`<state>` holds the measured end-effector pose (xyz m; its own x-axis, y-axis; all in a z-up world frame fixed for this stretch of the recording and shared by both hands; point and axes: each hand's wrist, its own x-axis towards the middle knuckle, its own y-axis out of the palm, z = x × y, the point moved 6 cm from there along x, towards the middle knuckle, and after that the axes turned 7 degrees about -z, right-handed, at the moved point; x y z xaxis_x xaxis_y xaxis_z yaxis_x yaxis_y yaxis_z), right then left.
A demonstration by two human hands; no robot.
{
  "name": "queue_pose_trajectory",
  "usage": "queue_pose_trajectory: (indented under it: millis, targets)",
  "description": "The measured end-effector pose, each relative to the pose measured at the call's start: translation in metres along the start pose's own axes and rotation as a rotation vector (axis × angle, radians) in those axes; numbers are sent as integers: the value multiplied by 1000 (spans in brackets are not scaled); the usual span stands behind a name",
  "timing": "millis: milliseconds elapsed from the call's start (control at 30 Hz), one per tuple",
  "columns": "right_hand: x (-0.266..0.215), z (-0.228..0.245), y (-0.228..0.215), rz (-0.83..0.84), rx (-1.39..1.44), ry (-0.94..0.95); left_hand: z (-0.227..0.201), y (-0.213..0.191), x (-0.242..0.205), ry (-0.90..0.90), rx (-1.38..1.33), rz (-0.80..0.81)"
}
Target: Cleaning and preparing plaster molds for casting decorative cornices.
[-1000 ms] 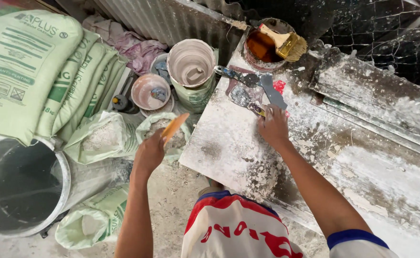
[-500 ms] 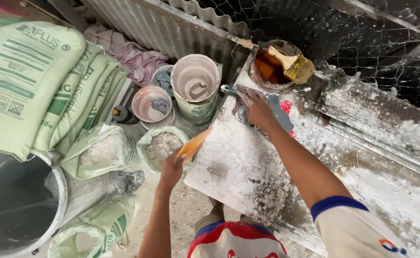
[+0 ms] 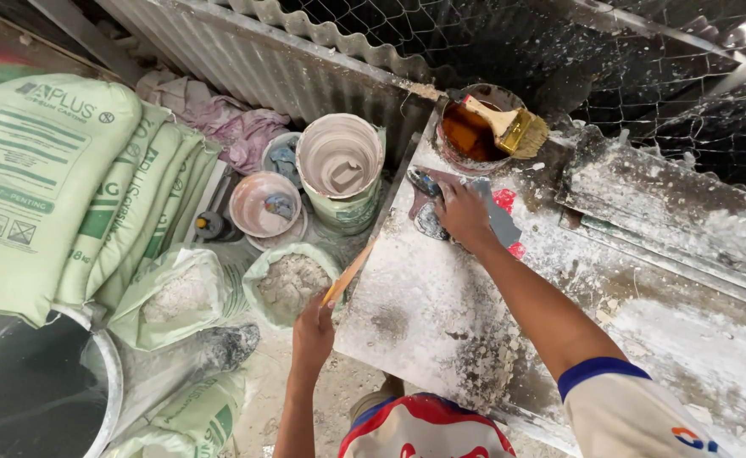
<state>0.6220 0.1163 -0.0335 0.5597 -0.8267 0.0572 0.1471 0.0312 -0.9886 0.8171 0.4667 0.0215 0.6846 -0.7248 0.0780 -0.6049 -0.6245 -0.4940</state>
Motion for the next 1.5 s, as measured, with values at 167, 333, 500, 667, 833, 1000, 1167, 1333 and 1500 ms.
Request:
queue_pose_trajectory:
  millis: [167,333,500,667,833,1000,1167,1333,1500]
  targets:
    - [-7,-10,-15,-92,59,98,-10,-6,5,-108,72,64]
    - [-55,-26,-43,-206,388,195,-43,-19,14,88,112,9]
    - [-179,-77,-30,-348,447,233,-55,-9,21,-37,81,269]
    - [-354,-127,-29,-383,380,596,-26,66,5,79,83,440]
    - [-470,-124,-48,-441,157,718,-58,135,1,94,167,632]
    - [-515,-122,-53,-419,109,844,-111,142,16,181,161,690]
    - [-526,-129,-30,-428,51,850,-149,118,-40,531,411,1008]
    - [-520,-123,-29,-473,2,889,-70,84,-110,1263,674,1066]
    - [-525,-131,-25,-472,2,904,-51,70,-117,1399,828,1155]
